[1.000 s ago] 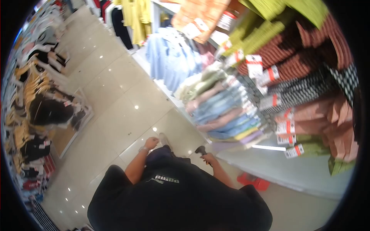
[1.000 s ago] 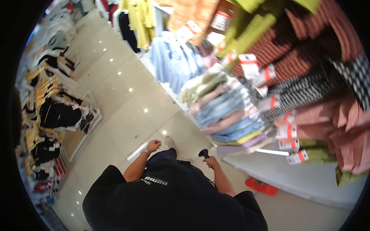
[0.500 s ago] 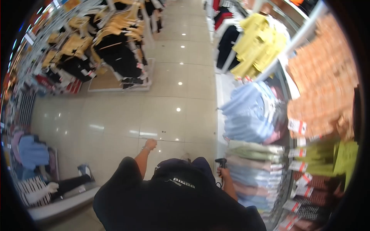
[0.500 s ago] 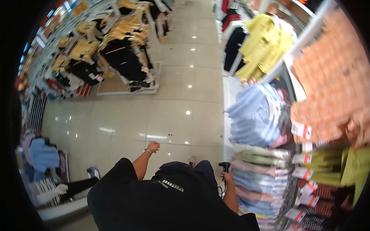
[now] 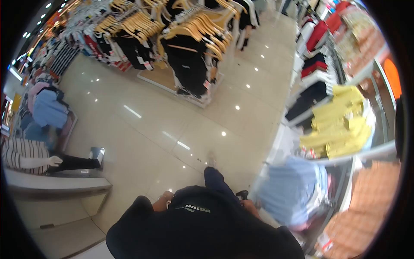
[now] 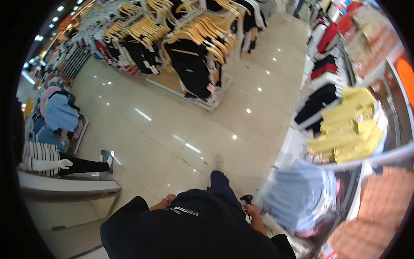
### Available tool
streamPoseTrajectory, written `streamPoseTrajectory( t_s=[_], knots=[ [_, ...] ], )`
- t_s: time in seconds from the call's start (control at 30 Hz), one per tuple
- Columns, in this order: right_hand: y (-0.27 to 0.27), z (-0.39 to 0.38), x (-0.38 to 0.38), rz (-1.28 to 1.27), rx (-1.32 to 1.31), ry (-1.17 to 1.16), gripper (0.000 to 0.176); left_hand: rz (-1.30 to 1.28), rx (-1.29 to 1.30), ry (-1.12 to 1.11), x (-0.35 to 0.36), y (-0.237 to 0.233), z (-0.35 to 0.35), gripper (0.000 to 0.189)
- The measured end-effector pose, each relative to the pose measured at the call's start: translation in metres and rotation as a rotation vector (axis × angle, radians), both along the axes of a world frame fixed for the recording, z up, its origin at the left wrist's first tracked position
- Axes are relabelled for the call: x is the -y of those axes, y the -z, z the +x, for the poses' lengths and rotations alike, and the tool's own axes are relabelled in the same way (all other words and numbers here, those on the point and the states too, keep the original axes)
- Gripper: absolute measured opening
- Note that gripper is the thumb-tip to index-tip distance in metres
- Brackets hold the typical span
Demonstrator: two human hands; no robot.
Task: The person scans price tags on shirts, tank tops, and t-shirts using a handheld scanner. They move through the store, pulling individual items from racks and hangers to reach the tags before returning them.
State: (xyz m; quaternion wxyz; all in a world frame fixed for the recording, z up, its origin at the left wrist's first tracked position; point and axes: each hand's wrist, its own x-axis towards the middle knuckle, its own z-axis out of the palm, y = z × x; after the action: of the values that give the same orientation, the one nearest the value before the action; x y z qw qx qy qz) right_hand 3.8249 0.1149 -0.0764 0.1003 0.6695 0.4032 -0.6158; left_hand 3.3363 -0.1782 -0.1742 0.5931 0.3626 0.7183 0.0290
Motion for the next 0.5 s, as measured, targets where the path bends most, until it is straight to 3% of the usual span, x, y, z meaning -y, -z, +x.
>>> streamPoseTrajectory(
  t_s=[0.03,0.07,0.13,0.2,0.3,0.37,0.5],
  knots=[
    [0.003,-0.014,-0.028,-0.060,0.015,0.153,0.030,0.146,-0.049,0.162,-0.019,0.000,-0.008,0.027],
    [0.006,-0.026,-0.058,-0.045,0.029,0.125,0.024,0.300,-0.121,0.314,-0.039,0.000,-0.016,0.028],
    [0.034,-0.042,-0.118,-0.028,-0.001,0.115,0.023,-0.040,-0.011,-0.605,-0.116,-0.085,-0.023,0.031],
    [0.054,-0.077,-0.179,0.012,-0.051,0.085,0.022,-0.008,-0.048,-0.692,-0.178,-0.124,-0.066,0.033],
    [0.069,-0.147,-0.263,0.060,-0.127,0.095,0.021,0.367,-0.157,-0.795,-0.250,-0.157,-0.131,0.032],
    [0.044,-0.210,-0.307,0.093,-0.160,-0.049,0.022,0.603,-0.199,-0.922,-0.281,-0.188,-0.158,0.033],
    [0.039,-0.311,-0.371,0.151,-0.149,-0.394,0.028,0.681,-0.241,-1.062,-0.298,-0.233,-0.168,0.033]
  ],
)
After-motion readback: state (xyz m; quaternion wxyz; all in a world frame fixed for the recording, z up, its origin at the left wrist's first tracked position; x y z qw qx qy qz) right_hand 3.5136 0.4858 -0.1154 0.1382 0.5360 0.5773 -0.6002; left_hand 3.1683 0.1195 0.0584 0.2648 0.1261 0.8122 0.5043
